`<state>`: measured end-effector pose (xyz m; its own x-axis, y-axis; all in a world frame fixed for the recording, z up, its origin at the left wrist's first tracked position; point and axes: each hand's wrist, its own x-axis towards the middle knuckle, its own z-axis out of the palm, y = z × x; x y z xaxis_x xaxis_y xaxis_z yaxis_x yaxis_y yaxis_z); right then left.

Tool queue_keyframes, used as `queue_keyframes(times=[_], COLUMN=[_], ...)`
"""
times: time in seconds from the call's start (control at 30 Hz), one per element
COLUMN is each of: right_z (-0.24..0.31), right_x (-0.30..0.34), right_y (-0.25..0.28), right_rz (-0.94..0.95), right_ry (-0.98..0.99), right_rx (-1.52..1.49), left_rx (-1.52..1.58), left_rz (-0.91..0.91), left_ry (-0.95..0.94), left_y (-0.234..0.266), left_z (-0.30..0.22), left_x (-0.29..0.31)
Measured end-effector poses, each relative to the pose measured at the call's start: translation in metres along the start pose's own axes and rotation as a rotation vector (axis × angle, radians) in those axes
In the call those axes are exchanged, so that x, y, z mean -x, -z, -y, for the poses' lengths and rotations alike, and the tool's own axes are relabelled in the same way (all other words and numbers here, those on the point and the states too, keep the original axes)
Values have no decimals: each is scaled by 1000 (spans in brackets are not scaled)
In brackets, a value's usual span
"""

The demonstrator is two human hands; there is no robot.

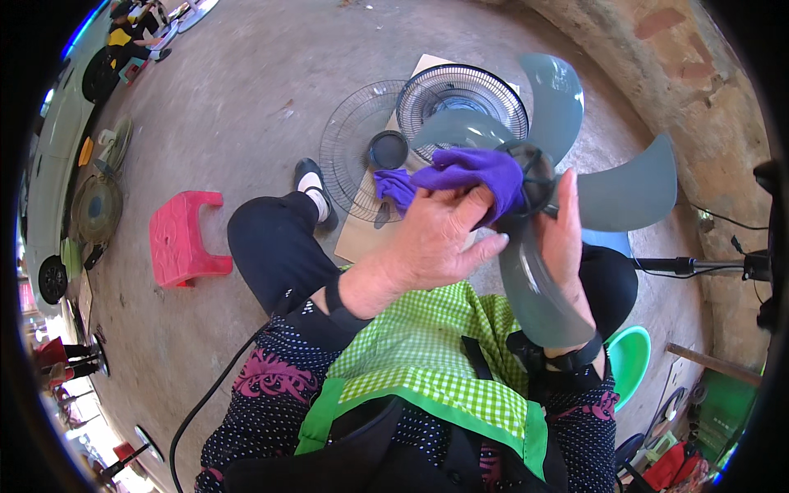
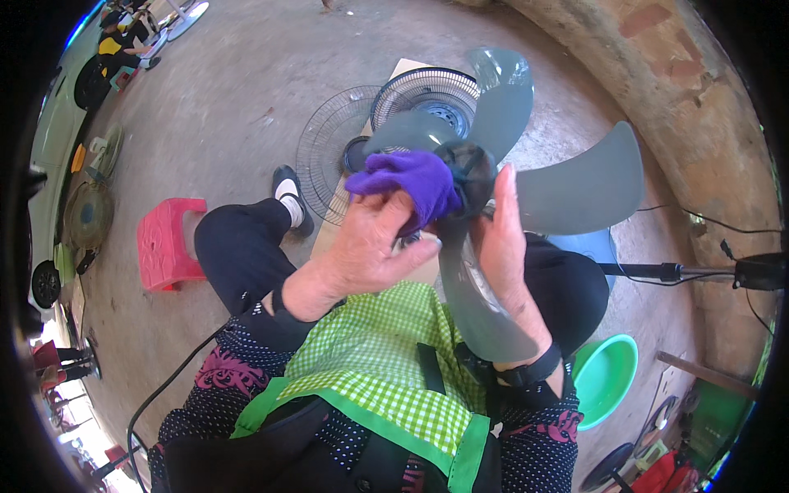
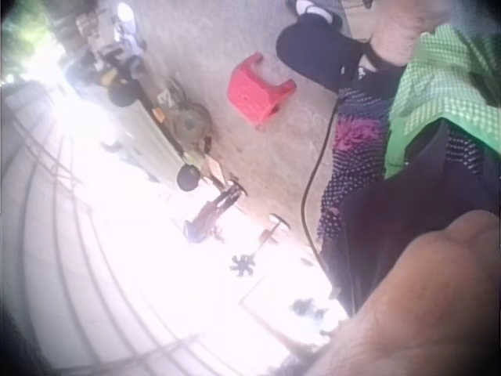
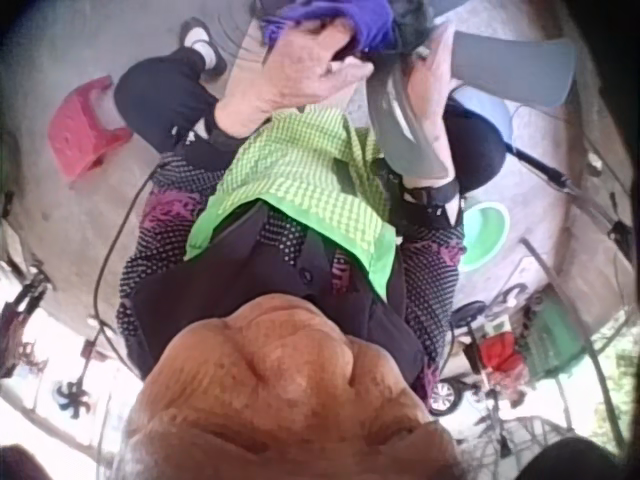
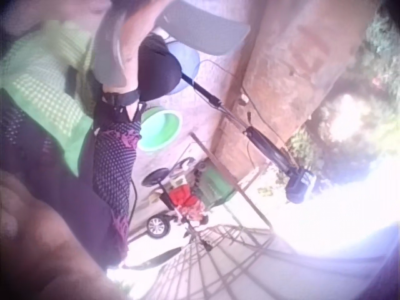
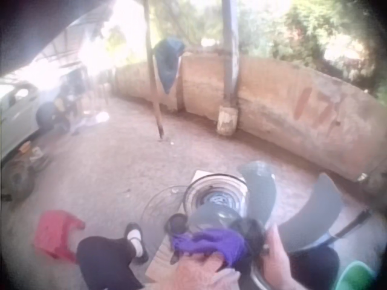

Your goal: The person sits on the floor and wipes a fan blade and a small black plastic ring with a purple cloth. They rotate the blade to clean all surfaces and then clean the ring before placing both items on a cardboard sheet.

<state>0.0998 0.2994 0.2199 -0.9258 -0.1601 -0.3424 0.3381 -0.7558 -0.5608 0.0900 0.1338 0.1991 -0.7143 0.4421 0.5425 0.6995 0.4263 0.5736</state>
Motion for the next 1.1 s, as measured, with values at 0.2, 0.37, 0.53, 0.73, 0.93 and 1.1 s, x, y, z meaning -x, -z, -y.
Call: queue_keyframes(times=[0.2,0.37,0.53,0.73,0.93,1.1], right_z=[-25,-32,-31,-31,-40,-40], right_x=[-14,-10,-4,2,-4,-5], right_y=[22,45,59,57,60,61], right_rz=[-53,-50,-103,-137,-242,-235], right_ry=[54,77,80,110,200,239], right_rx=[-68,-120,-38,-49,143,166], left_rx=[-61,112,306,-110,-222,920], left_rz=[161,164,214,221,162,146], left_ry=[24,69,121,-124,59,631], left_y=[-28,-31,-24,-31,-38,-32], left_z=[10,0,-9,5,-5,-23], left_x=[22,27,27,20,22,30])
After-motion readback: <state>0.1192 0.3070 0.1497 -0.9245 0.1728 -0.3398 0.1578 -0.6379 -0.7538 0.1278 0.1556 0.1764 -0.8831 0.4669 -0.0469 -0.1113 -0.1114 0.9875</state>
